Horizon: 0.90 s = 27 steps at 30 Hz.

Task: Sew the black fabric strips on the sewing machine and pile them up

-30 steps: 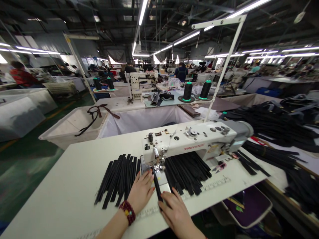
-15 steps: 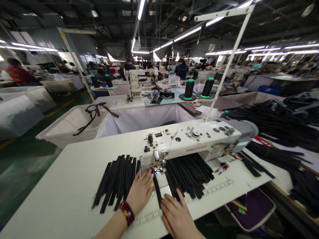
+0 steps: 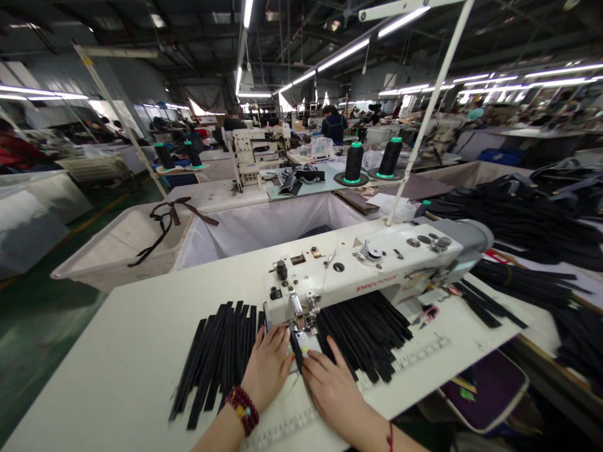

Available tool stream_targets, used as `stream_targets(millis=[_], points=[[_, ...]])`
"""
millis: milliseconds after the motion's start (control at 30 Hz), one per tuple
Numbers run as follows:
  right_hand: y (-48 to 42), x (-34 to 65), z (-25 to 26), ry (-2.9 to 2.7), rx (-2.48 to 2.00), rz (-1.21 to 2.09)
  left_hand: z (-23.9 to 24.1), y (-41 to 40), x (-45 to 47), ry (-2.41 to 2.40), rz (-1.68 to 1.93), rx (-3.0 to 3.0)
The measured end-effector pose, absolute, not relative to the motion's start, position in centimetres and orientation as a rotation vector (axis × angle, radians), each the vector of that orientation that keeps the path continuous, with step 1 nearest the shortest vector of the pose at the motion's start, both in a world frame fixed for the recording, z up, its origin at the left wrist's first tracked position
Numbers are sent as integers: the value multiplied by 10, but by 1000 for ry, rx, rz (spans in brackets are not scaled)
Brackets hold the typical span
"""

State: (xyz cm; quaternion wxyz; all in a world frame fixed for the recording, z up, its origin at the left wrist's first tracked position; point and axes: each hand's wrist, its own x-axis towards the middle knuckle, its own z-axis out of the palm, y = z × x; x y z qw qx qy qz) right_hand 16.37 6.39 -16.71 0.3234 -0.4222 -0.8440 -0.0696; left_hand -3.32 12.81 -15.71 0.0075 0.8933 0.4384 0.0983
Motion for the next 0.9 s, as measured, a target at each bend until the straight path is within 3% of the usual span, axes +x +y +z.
stream_targets(millis=[467, 900], points=[[107, 156, -166, -2397, -1172, -241, -169, 138, -38, 1337, 387, 2859], [73, 180, -141, -2147, -1240, -159, -135, 150, -43, 1323, 429, 2714]])
